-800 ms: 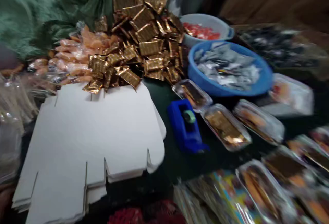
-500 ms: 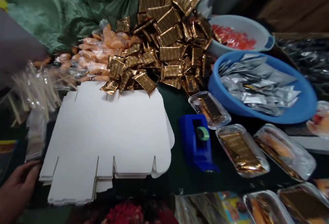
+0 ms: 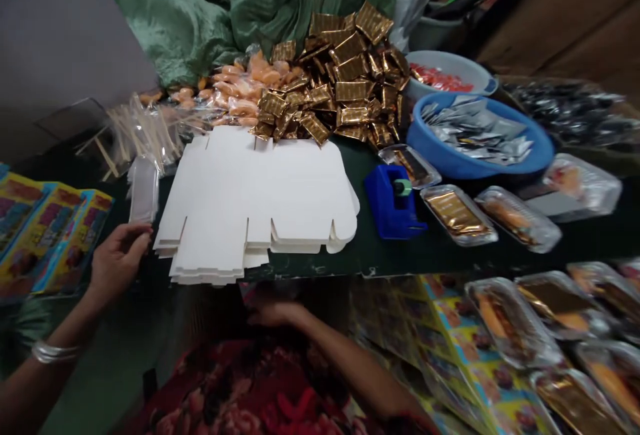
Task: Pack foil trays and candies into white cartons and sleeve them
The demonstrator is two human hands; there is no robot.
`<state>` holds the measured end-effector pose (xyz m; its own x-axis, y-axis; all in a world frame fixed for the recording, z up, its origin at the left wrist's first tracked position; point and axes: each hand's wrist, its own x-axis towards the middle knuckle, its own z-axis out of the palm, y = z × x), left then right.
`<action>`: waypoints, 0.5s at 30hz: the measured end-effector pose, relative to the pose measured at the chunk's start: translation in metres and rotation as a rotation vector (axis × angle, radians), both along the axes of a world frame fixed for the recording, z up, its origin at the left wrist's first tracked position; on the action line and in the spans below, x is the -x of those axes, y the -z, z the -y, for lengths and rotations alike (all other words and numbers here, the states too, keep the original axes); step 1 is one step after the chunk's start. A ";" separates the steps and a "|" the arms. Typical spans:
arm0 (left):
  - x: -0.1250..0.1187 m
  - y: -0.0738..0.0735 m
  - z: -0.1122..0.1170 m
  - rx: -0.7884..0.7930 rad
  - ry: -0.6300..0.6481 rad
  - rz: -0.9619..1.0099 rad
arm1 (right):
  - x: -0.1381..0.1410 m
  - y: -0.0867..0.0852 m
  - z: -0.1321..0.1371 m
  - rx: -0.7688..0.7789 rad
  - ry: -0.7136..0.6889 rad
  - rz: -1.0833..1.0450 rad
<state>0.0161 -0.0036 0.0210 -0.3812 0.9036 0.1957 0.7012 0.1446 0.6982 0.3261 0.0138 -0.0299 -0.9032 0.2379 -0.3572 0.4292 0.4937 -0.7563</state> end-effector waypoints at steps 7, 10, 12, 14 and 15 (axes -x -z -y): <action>-0.046 -0.013 -0.012 0.115 0.745 -0.583 | -0.014 -0.096 -0.039 -0.469 0.279 -0.297; -0.051 -0.013 -0.024 0.213 0.822 -0.728 | 0.008 -0.087 -0.057 -0.718 0.262 -0.085; -0.051 -0.018 -0.030 0.234 0.841 -0.775 | 0.019 -0.078 -0.059 -0.778 0.215 -0.011; -0.050 -0.026 -0.035 0.253 0.868 -0.795 | 0.024 -0.078 -0.057 -0.808 0.181 0.020; -0.049 -0.031 -0.038 0.258 0.889 -0.793 | 0.024 -0.082 -0.057 -0.809 0.162 0.039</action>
<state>0.0654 0.0346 0.0519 0.5342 0.8352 -0.1307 0.8450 -0.5322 0.0529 0.3018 0.0711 0.0517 -0.8260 0.5615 -0.0494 0.5605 0.8091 -0.1766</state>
